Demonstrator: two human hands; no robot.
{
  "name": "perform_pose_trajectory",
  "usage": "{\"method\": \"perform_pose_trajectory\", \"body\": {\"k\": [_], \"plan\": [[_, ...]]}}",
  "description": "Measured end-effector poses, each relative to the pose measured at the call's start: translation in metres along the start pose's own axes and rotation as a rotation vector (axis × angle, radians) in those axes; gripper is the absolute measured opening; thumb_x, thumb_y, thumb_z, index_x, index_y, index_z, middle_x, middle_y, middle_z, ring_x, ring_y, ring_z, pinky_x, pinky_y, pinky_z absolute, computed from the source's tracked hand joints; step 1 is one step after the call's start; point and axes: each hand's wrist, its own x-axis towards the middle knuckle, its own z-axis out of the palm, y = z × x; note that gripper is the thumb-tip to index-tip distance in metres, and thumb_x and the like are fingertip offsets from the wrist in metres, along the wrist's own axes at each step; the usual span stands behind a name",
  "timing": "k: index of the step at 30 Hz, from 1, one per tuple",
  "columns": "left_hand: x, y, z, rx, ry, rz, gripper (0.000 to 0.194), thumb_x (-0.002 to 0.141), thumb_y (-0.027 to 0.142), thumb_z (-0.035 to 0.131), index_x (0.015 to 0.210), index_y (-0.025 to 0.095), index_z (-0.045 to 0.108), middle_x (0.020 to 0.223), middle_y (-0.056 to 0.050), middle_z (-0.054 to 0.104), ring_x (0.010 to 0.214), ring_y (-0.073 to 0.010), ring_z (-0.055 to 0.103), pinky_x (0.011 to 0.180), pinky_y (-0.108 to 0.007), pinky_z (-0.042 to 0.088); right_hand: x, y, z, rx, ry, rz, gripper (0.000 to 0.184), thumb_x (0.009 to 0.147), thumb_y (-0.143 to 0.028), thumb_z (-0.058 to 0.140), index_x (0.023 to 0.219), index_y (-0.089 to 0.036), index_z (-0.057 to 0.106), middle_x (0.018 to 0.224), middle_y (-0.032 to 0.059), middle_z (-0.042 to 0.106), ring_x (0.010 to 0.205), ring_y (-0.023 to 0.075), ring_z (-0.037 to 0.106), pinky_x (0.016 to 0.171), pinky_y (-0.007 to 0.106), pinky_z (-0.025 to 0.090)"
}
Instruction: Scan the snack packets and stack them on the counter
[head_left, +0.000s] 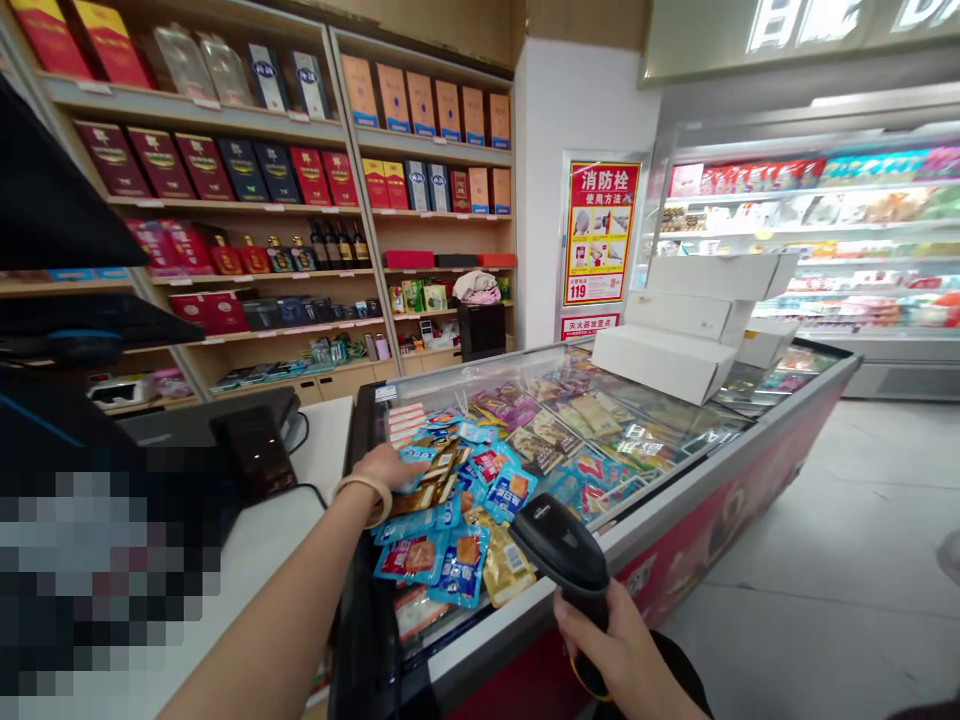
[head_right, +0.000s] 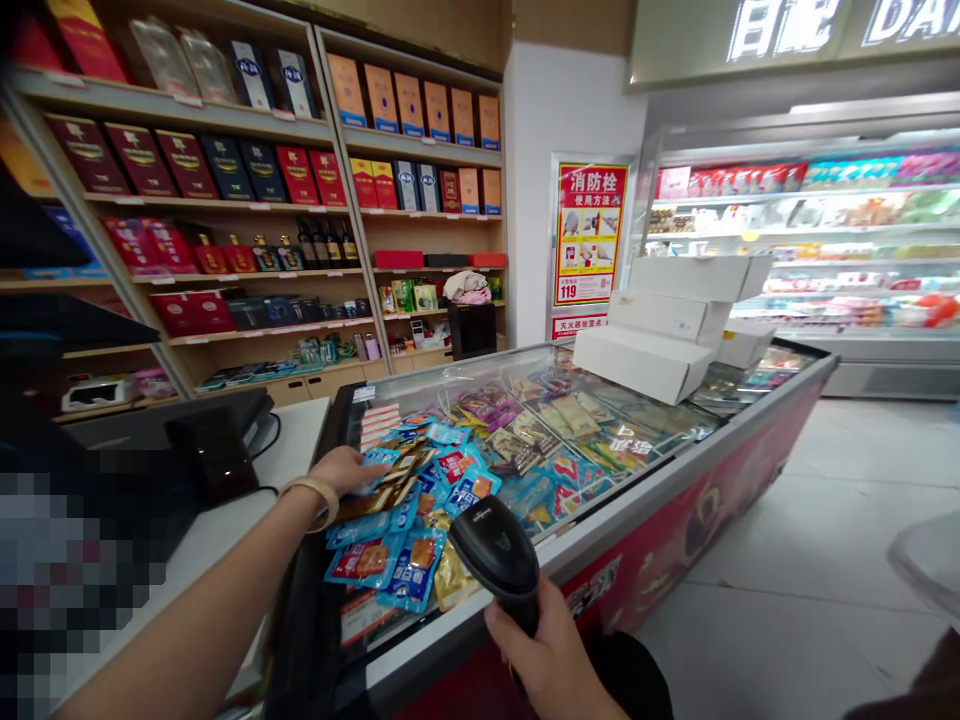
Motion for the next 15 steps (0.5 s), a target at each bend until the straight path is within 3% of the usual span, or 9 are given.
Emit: {"method": "perform_pose_trajectory", "body": {"k": [6,10,15], "plan": [[-0.015,0.003,-0.005,-0.089,0.086,-0.066,0.042,0.048,0.052,0.079,0.058,0.023,0.050,0.056,-0.003,0.061,0.065,-0.0252,0.064,0.058,-0.032,0.045,-0.002,0.003,-0.004,0.014,0.036,-0.002,0.048,0.073,-0.065,0.070,0.069,-0.018,0.059,0.060,0.0007,0.054,0.062,0.0174,0.053,0.064,0.030,0.048],[-0.055,0.018,-0.027,-0.520,0.104,-0.028,0.049,0.049,0.057,0.080,0.073,0.021,0.056,0.066,-0.002,0.067,0.062,-0.0205,0.065,0.059,-0.032,0.052,-0.010,-0.002,-0.005,0.047,-0.031,0.010,0.044,0.076,-0.060,0.070,0.077,-0.017,0.062,0.062,0.0006,0.056,0.061,0.0169,0.054,0.063,0.029,0.049],[-0.121,0.037,-0.051,-0.973,0.251,-0.002,0.057,0.045,0.051,0.087,0.083,0.020,0.058,0.071,-0.001,0.069,0.060,-0.0181,0.065,0.060,-0.032,0.056,-0.023,-0.044,0.004,0.044,-0.112,-0.120,0.036,0.077,-0.051,0.071,0.090,-0.018,0.068,0.072,0.0045,0.065,0.071,0.0199,0.061,0.071,0.032,0.054]]}}
